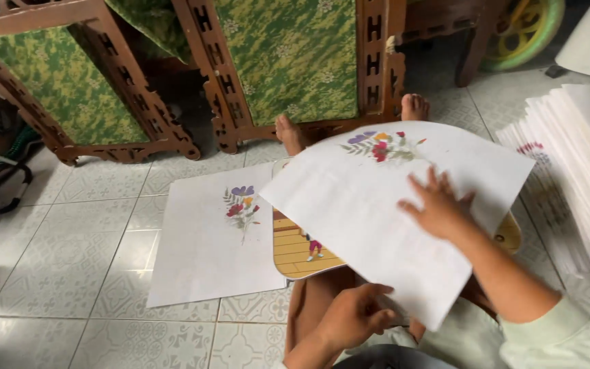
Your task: Folding large printed paper sheets one by one on a lap desk and stacking them.
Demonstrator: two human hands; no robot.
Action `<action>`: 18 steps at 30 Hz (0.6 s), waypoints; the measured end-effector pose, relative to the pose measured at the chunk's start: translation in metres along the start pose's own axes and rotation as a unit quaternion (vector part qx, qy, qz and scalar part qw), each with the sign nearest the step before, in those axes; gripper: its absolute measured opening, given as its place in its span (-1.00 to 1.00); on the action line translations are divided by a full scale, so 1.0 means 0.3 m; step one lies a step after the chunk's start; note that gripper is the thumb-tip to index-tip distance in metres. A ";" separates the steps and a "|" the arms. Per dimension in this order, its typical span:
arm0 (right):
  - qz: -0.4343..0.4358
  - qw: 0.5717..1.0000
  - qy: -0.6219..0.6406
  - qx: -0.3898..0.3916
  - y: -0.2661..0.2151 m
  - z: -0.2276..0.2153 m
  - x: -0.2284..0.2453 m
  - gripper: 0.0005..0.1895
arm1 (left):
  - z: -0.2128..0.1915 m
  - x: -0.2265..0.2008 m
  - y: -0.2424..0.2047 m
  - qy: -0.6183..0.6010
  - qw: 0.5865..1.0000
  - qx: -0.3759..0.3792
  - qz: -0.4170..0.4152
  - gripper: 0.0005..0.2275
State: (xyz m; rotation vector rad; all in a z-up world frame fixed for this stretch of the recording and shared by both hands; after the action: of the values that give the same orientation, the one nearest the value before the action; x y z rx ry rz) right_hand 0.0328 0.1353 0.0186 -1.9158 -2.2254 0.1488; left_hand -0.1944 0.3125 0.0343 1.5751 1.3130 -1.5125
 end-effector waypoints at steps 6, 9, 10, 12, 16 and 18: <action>-0.027 0.999 -0.038 0.007 -0.143 0.147 0.043 -0.20 | -0.245 0.018 0.288 0.242 0.950 -0.198 -0.016 -0.59; -0.059 0.994 -0.093 0.015 -0.119 0.132 0.042 -0.17 | -0.500 -0.056 0.414 0.352 0.859 -0.358 0.100 -0.57; -0.055 0.994 -0.089 0.013 -0.121 0.123 0.044 -0.17 | -0.567 0.016 0.485 0.356 0.858 -0.354 0.104 -0.57; -0.086 0.992 -0.091 0.006 -0.123 0.104 0.058 -0.20 | -0.753 0.203 0.605 0.405 0.803 -0.436 -0.032 -0.43; -0.110 0.988 -0.101 0.044 -0.120 0.041 0.078 -0.18 | -0.824 0.253 0.704 0.420 0.796 -0.419 -0.120 -0.41; -0.133 0.984 -0.111 0.050 -0.114 0.044 0.084 -0.18 | -0.833 0.271 0.714 0.414 0.784 -0.435 -0.159 -0.40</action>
State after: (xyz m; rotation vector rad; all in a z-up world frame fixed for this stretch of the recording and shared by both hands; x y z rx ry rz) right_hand -0.0067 0.1557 0.0150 -1.6010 -2.5365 0.4425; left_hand 0.0866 0.4857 -0.0434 1.3828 2.3812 -0.0922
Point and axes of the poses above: each hand's wrist, its own y-axis towards the middle knuckle, its own z-axis out of the palm, x = y × z, the point moved 9 cm from there along y, towards the middle knuckle, and after that the axes turned 4 degrees about -y, right-handed, at the moved point
